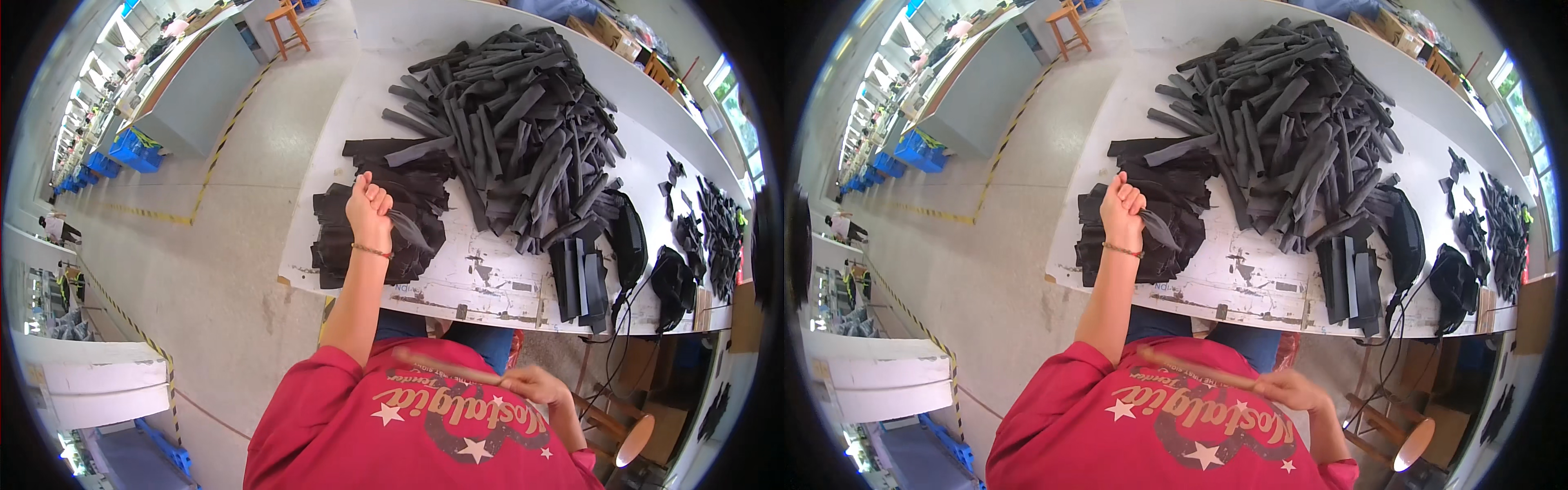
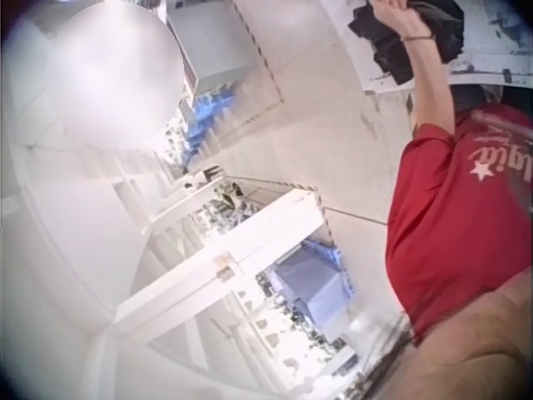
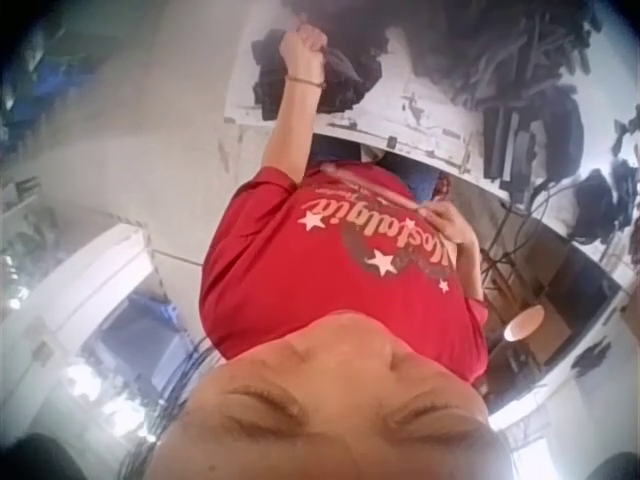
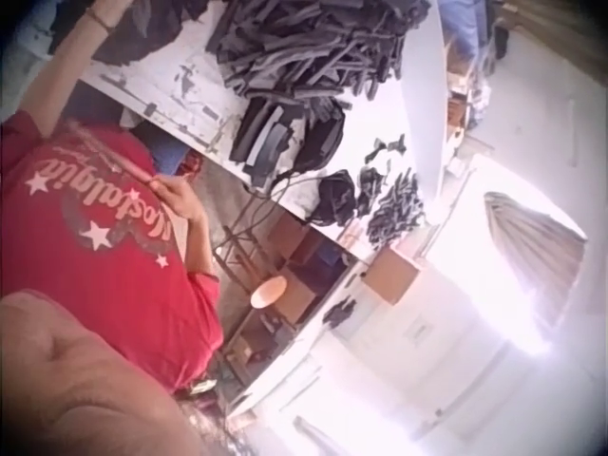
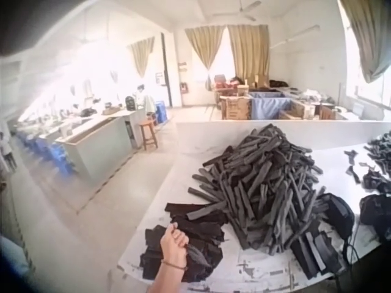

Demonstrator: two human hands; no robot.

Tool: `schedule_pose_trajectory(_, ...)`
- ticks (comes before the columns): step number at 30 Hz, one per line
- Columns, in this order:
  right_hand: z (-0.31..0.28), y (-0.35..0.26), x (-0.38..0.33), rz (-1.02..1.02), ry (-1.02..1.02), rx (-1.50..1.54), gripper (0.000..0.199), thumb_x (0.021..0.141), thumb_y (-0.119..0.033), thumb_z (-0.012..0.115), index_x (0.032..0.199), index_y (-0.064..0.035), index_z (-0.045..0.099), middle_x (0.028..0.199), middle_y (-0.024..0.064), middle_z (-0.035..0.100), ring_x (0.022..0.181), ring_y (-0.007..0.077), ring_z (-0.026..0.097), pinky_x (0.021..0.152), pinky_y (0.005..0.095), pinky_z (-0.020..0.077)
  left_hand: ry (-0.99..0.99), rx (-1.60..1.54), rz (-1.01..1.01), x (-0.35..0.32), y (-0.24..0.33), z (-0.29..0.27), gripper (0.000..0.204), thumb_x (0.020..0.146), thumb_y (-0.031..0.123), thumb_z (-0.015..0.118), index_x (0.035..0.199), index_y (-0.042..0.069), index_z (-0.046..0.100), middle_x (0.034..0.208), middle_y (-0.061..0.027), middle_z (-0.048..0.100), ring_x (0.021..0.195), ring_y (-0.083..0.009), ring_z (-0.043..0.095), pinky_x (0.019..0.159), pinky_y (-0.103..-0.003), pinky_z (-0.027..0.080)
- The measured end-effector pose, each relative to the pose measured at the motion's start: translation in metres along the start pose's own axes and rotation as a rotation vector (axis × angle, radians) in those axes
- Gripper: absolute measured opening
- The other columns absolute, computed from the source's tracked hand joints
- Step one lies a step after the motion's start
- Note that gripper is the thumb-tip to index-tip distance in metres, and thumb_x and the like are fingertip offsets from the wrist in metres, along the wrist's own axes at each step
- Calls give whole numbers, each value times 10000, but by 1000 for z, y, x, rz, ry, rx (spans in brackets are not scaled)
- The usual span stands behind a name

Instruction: Manually assembling or processing foam sleeves by inserting a wooden rod into them at a manufacturing workbench.

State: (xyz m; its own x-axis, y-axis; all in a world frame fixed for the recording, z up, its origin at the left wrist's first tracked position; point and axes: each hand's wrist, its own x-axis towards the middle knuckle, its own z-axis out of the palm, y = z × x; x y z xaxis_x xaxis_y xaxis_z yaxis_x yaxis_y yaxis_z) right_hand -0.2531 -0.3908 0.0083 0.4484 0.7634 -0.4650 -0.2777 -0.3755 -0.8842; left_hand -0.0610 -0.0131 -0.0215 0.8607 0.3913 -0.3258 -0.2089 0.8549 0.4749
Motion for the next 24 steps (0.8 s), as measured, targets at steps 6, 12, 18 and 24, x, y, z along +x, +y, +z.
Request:
schedule_pose_trajectory(6, -13, -60, 109, -442, 873, -51, 374, 758, -25, 716, 1103, -61, 574, 623, -84, 275, 549, 40, 292, 509, 204, 275, 55, -25, -207, -47, -67, 18, 189, 956, 235, 493, 855, 78, 523, 557, 44, 362, 418, -66, 302, 384, -231, 242)
schedule_pose_trajectory(12, -9, -78, 128, -581, 563, 515, 93, 828, -72, 678, 851, -18, 606, 613, -57, 457, 533, 23, 373, 470, 191, 283, 58, 218, -52, -51, -55, 5, 191, 936, 216, 519, 885, 32, 529, 550, 35, 360, 412, -64, 312, 384, -228, 267)
schedule_pose_trajectory(18, -29, -97, 132, -523, 822, 365, 143, 869, -132, 653, 796, -34, 579, 585, -72, 431, 496, 16, 342, 445, 199, 250, -791, 736, 86, -94, -43, 30, 398, 897, 240, 582, 1223, 25, 504, 1174, -58, 540, 1080, -168, 531, 908, -329, 434)
schedule_pose_trajectory(24, -61, -111, 140, -602, 1163, 233, 137, 912, -134, 595, 821, -35, 569, 572, -70, 408, 469, 13, 329, 422, 196, 226, -712, 717, -546, -151, -86, -1, 309, 987, 253, 405, 776, 37, 471, 602, -6, 440, 449, -98, 457, 477, -277, 436)
